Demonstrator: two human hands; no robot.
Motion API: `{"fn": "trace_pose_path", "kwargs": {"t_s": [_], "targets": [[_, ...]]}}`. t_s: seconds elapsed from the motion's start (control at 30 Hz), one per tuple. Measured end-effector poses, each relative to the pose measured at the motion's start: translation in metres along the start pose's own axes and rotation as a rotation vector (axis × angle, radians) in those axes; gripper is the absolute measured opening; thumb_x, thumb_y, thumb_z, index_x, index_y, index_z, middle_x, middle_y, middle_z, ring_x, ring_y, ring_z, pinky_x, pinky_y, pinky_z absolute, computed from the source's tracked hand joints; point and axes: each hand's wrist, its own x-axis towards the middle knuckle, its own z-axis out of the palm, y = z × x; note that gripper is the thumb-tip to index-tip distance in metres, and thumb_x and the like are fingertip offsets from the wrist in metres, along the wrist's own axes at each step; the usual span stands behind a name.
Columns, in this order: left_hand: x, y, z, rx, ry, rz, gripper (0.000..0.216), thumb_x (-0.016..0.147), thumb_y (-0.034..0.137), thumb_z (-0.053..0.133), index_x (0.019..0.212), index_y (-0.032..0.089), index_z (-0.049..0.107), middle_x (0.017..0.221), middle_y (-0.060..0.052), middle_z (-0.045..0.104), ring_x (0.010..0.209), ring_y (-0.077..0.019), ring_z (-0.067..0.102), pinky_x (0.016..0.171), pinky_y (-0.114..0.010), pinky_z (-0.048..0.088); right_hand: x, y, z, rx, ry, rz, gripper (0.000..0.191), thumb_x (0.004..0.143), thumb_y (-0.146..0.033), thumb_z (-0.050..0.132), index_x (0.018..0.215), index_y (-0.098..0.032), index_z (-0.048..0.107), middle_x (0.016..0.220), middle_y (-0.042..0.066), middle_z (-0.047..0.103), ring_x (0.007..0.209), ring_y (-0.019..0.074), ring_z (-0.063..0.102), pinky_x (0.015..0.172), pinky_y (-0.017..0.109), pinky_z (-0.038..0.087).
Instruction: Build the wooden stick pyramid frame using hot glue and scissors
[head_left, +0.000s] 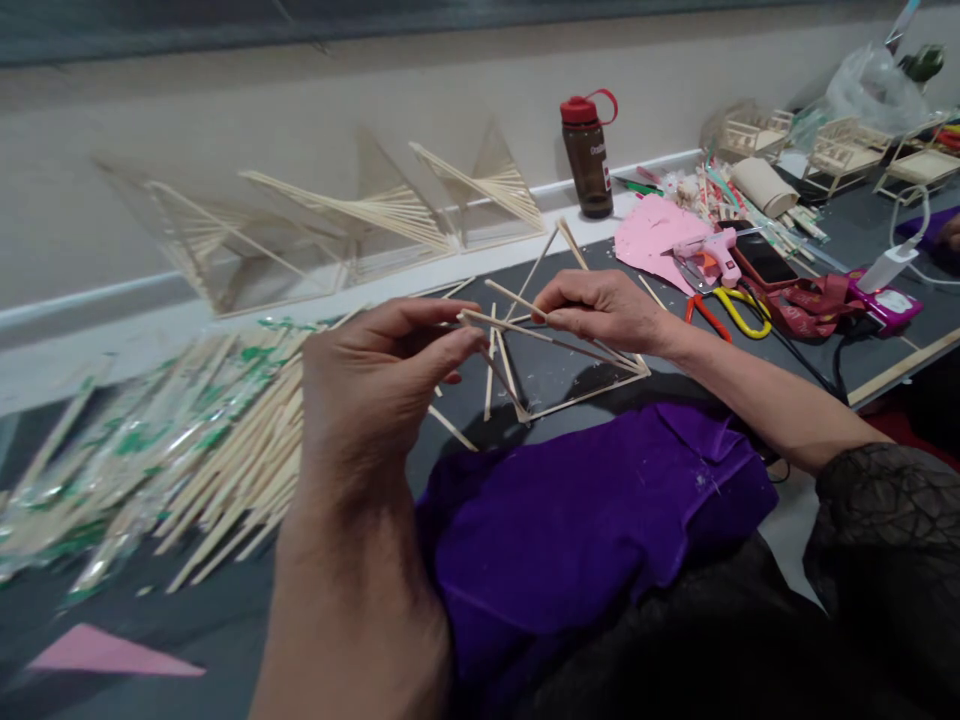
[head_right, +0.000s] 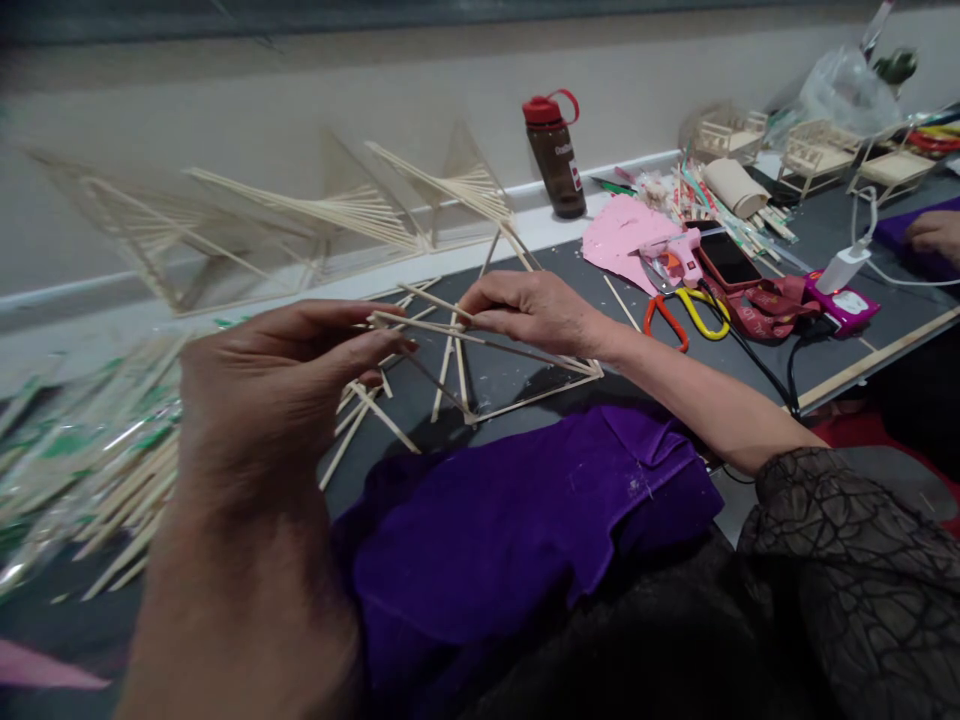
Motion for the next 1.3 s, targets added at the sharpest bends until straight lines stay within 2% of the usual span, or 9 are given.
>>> {"fn": "trace_pose_path", "kwargs": {"t_s": [0.17, 0.33, 0.5, 0.73, 0.93, 1.1, 1.3], "targets": [[0.001, 0.000, 0.000, -0.048, -0.017, -0.009, 0.019, 0.062, 0.016, 0.083, 0.079, 0.023, 0.080, 0.068, 0.001, 0.074, 0.057, -0.0098, 0.060, 0.044, -0.020, 0.045, 0.002, 0.000, 0.000, -0.007, -0.058, -0.034, 0.020, 0.093, -0.022, 0.053, 0.099, -0.012, 0.069, 0.095, 0.004, 0.066, 0.089, 0.0115, 0.056, 0.085, 0.027, 0.041], [0.000, -0.001, -0.001, -0.043, -0.025, -0.007, 0.019, 0.062, 0.017, 0.083, 0.081, 0.024, 0.081, 0.069, 0.000, 0.074, 0.060, -0.0114, 0.062, 0.044, -0.022, 0.045, 0.003, 0.000, -0.001, 0.031, -0.106, 0.012, 0.022, 0.091, -0.021, 0.054, 0.103, -0.014, 0.071, 0.095, 0.002, 0.064, 0.091, 0.0109, 0.055, 0.086, 0.027, 0.041], [-0.001, -0.002, 0.000, -0.049, -0.013, -0.004, 0.024, 0.062, 0.017, 0.084, 0.084, 0.026, 0.080, 0.070, 0.001, 0.074, 0.062, -0.0128, 0.064, 0.044, -0.023, 0.044, 0.004, -0.001, -0.003, 0.105, -0.113, 0.012, 0.022, 0.090, -0.020, 0.055, 0.102, -0.012, 0.072, 0.092, 0.003, 0.065, 0.087, 0.0100, 0.055, 0.083, 0.026, 0.042], [0.000, -0.002, 0.001, -0.035, 0.008, 0.001, 0.025, 0.062, 0.017, 0.083, 0.085, 0.026, 0.079, 0.073, 0.001, 0.075, 0.062, -0.0140, 0.066, 0.044, -0.024, 0.045, 0.005, 0.000, -0.005, 0.053, -0.142, 0.020, 0.024, 0.092, -0.020, 0.055, 0.105, -0.013, 0.073, 0.098, 0.004, 0.069, 0.089, 0.0099, 0.057, 0.084, 0.025, 0.042], [0.001, -0.007, -0.004, -0.026, -0.056, -0.021, 0.026, 0.065, 0.020, 0.082, 0.090, 0.024, 0.079, 0.073, -0.001, 0.075, 0.064, -0.0134, 0.067, 0.047, -0.021, 0.046, 0.002, -0.006, -0.005, 0.059, -0.140, 0.009, 0.028, 0.091, -0.017, 0.054, 0.110, -0.008, 0.074, 0.096, 0.006, 0.068, 0.085, 0.0094, 0.056, 0.081, 0.025, 0.042], [0.001, -0.010, -0.006, 0.011, -0.078, -0.025, 0.028, 0.065, 0.028, 0.082, 0.092, 0.022, 0.077, 0.076, -0.003, 0.075, 0.065, -0.0162, 0.069, 0.046, -0.021, 0.047, -0.001, -0.008, -0.005, 0.033, -0.152, 0.038, 0.028, 0.091, -0.016, 0.054, 0.111, -0.014, 0.075, 0.097, 0.004, 0.068, 0.085, 0.0094, 0.056, 0.080, 0.025, 0.041], [0.000, -0.010, -0.005, -0.022, -0.079, -0.028, 0.027, 0.062, 0.028, 0.083, 0.088, 0.022, 0.077, 0.073, -0.003, 0.074, 0.061, -0.0154, 0.066, 0.046, -0.023, 0.046, -0.002, -0.010, -0.005, -0.003, -0.172, 0.068, 0.029, 0.093, -0.018, 0.055, 0.113, -0.018, 0.075, 0.095, 0.003, 0.068, 0.081, 0.0097, 0.055, 0.078, 0.026, 0.041]]}}
